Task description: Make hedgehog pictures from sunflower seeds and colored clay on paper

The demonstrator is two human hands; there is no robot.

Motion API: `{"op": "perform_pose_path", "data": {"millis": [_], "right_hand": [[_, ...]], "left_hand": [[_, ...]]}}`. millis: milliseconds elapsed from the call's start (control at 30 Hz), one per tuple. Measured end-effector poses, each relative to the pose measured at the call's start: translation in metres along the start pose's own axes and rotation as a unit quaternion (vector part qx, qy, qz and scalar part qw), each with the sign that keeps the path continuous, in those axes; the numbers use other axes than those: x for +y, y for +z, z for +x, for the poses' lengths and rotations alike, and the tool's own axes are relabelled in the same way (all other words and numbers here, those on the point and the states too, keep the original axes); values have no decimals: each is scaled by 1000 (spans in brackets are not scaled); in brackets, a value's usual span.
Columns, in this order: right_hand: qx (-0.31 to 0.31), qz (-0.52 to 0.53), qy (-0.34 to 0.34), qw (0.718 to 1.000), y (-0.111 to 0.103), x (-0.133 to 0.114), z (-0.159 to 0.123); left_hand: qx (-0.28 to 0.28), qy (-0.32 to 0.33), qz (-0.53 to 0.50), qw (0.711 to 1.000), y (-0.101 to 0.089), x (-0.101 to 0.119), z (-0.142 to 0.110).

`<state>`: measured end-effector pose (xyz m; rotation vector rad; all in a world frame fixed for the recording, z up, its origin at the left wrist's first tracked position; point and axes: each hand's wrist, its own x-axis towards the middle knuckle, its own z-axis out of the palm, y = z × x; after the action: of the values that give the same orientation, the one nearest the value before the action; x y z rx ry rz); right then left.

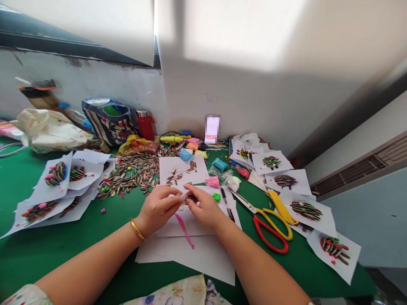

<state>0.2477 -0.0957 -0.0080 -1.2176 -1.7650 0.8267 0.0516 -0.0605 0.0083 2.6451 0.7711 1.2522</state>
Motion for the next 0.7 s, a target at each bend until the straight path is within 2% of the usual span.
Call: {"op": "perform_pose_path", "data": {"millis": [167,333,500,700], "right_hand": [[15,-3,-4,1000,-2,-4,1],[-6,36,30,999,-1,-5,0],[-35,98,48,993,-1,-5,-1],[-16,44,25,999,-4,-5,1]], "left_hand": [[-17,-27,-44,999,5,-4,-2],[-54,-39,-7,998,6,-7,-3],[-17,-18,1,1000,4,-4,-1],[20,-27,-42,999,3,-3,-3]]}}
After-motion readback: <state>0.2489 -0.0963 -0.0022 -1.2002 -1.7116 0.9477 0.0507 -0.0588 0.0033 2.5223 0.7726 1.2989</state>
